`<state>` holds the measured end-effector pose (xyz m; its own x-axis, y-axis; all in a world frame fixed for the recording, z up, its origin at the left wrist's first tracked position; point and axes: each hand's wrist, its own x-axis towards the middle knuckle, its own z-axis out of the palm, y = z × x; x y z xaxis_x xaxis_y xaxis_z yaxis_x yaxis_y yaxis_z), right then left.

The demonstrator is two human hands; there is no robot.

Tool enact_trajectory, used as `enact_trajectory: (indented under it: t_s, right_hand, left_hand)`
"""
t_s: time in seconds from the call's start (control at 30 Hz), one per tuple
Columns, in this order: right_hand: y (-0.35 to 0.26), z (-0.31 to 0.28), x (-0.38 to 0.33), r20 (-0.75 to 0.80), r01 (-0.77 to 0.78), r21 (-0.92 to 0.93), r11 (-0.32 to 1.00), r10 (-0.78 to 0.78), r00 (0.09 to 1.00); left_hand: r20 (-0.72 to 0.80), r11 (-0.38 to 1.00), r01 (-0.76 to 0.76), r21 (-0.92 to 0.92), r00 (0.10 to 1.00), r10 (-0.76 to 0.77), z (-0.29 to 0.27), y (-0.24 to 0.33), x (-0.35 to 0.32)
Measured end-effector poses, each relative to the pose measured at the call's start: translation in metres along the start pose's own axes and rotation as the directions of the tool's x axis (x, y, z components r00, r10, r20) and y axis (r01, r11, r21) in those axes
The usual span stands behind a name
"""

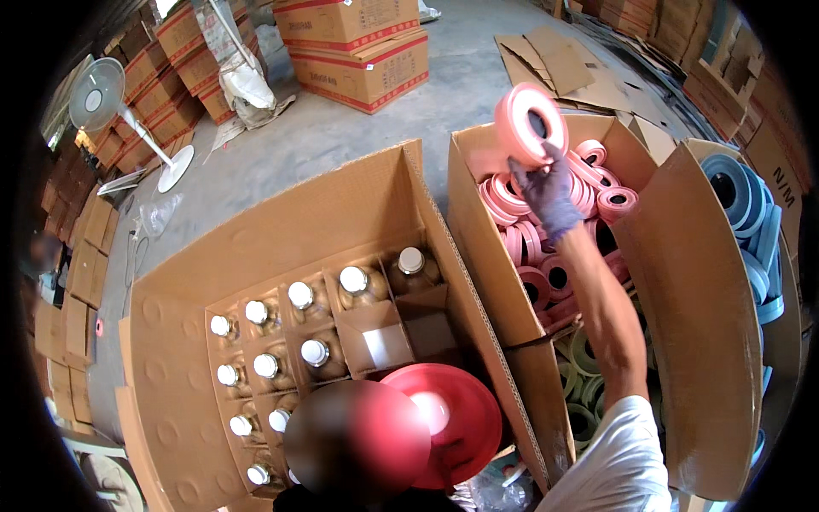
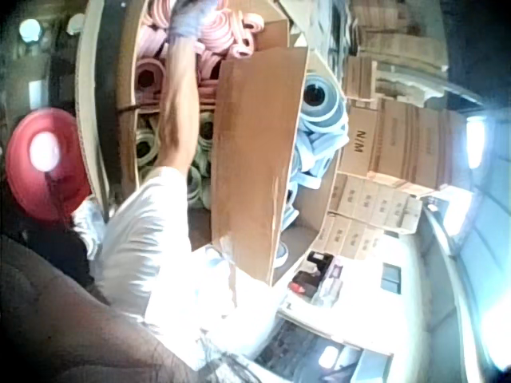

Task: The person sits on the floor in a warehouse and assembles thermos flasks. They pick up a flask body, insert a metal liner, and secure the lid. They then place the assembled unit into a plastic bag and set it aside. This process is repeated for multiple units of different colors.

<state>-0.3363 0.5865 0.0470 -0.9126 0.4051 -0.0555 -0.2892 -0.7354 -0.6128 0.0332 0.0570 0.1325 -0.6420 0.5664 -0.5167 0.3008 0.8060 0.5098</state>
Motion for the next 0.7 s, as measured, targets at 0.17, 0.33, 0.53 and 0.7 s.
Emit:
enact_trajectory:
  t_s: [0.17,0.33,0.53,0.7]
  right_hand:
    - [-0.048,0.123,-0.114,0.563,0.031,-0.414,0.91,0.229,0.794]
    - [0.096,0.219,-0.187,0.525,0.257,-0.851,0.458,0.717,0.458]
    - [0.021,0.211,-0.114,0.618,0.405,-0.767,0.498,0.402,0.675]
    - [-0.008,-0.044,0.048,0.534,0.168,-0.437,-0.883,-0.105,0.839]
  left_hand:
    - [0.046,0.99,-0.122,0.073,0.992,0.118,0.014,-0.022,-0.002]
    - [-0.172,0.94,-0.302,0.156,0.929,0.327,0.061,-0.046,-0.027]
    - [0.088,1.0,-0.008,-0.02,0.996,0.01,0.013,-0.003,-0.007]
    - [0.06,1.0,0.014,-0.004,0.998,-0.014,-0.002,-0.003,0.01]
